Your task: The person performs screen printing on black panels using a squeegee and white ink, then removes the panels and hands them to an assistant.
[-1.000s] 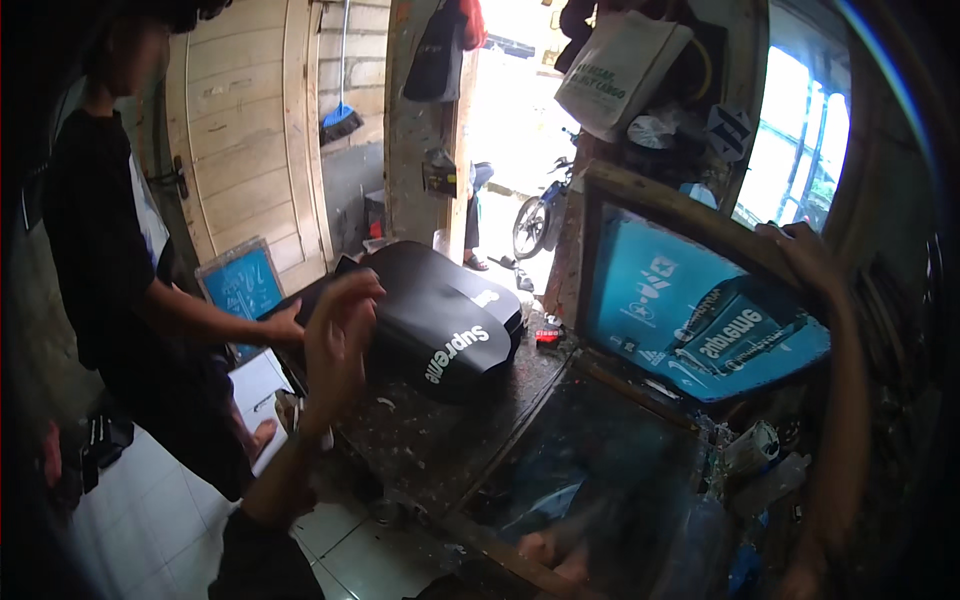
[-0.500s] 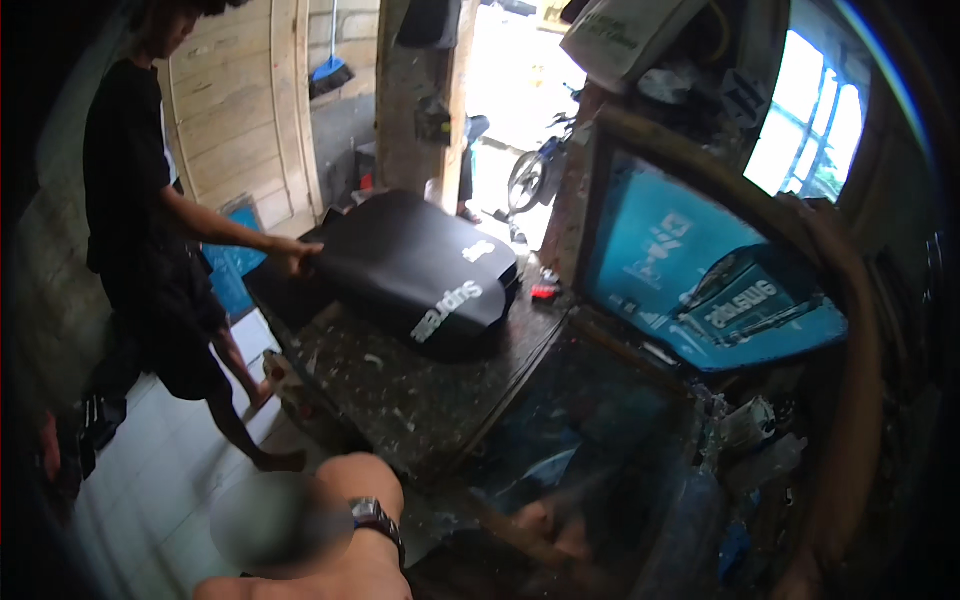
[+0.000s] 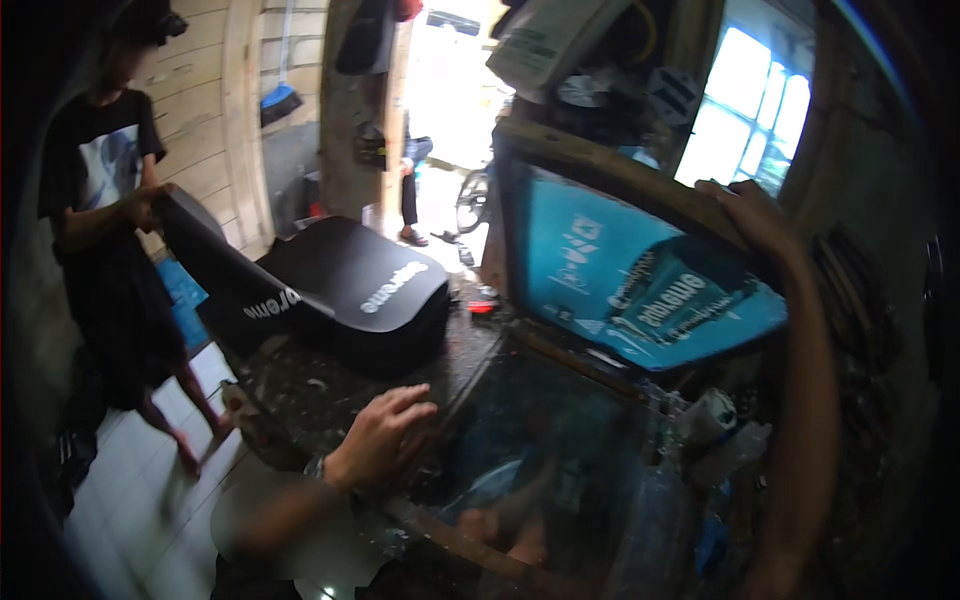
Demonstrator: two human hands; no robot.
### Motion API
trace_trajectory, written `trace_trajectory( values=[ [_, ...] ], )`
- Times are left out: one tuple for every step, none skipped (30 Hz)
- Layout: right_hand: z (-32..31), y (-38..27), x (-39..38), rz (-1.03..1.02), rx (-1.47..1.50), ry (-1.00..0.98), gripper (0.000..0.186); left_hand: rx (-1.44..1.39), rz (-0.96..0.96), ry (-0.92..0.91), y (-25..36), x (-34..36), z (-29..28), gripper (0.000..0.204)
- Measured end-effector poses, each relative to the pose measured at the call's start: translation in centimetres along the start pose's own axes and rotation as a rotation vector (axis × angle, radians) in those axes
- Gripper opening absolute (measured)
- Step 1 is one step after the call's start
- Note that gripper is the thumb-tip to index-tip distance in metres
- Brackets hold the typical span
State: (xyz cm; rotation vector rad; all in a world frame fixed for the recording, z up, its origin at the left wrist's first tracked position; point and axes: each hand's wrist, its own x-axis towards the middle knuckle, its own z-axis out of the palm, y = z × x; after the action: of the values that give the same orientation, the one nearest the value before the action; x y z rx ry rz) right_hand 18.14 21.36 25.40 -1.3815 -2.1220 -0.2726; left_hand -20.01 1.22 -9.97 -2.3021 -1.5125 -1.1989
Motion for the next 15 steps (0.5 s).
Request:
trace_trajectory(
  values=[
    [-0.2, 1.1, 0.2, -0.011, 0.018, -0.005, 0.069, -0.005, 0.045, 0.028, -2.2, 0.8, 0.4, 0.023],
    [1.0, 2.1, 0.6, -0.003, 0.077, 0.002, 0.069, 0.070, -0.016, 0.028, -3.7, 2.1, -0.3, 0.021],
    [0.4, 2.8, 0.4, 0.016, 0.094, 0.020, 0.069, 0.110, -0.056, 0.044, -4.8, 4.4, -0.5, 0.021],
    [0.2, 3.1, 0.3, 0.012, 0.096, 0.012, 0.069, 0.162, -0.067, 0.107, -7.2, 5.8, -0.2, 0.023],
    [0.6, 3.3, 0.7, 0.006, 0.124, 0.004, 0.068, 0.238, -0.078, 0.166, -10.0, 6.9, -0.3, 0.026],
    [1.1, 2.8, 1.0, -0.006, 0.137, 0.003, 0.067, 0.255, -0.088, 0.170, -13.3, 7.3, -0.3, 0.026],
    [1.5, 2.4, 1.3, -0.016, 0.144, 0.001, 0.067, 0.195, -0.173, -0.013, -16.7, 7.3, -0.4, 0.029],
    [1.8, 2.2, 1.0, -0.042, 0.119, 0.041, 0.065, 0.118, -0.251, -0.197, -18.8, 7.5, 0.0, 0.032],
    [2.4, 2.1, 1.2, -0.068, 0.104, 0.082, 0.063, 0.121, -0.254, -0.194, -19.7, 7.7, 0.0, 0.032],
    [1.8, 3.6, 1.5, -0.060, 0.095, 0.099, 0.063, -0.084, -0.414, -0.290, -20.0, 9.0, 0.2, 0.035],
    [1.1, 5.8, 2.1, -0.021, 0.088, 0.079, 0.062, -0.288, -0.571, -0.388, -20.3, 10.0, 0.4, 0.039],
    [1.1, 6.0, 1.9, 0.000, 0.085, 0.064, 0.061, -0.357, -0.549, -0.391, -20.7, 10.1, 0.8, 0.039],
    [1.8, 5.0, 1.7, 0.013, 0.106, 0.044, 0.061, -0.339, -0.562, -0.392, -21.2, 9.5, 0.0, 0.039],
    [2.4, 4.0, 0.9, 0.055, 0.213, 0.044, 0.060, -0.513, -0.596, -0.435, -21.7, 8.7, -0.8, 0.039],
    [1.8, 2.7, 0.4, 0.093, 0.296, 0.056, 0.060, -0.707, -0.606, -0.464, -22.1, 8.8, -0.9, 0.039]
  ],
)
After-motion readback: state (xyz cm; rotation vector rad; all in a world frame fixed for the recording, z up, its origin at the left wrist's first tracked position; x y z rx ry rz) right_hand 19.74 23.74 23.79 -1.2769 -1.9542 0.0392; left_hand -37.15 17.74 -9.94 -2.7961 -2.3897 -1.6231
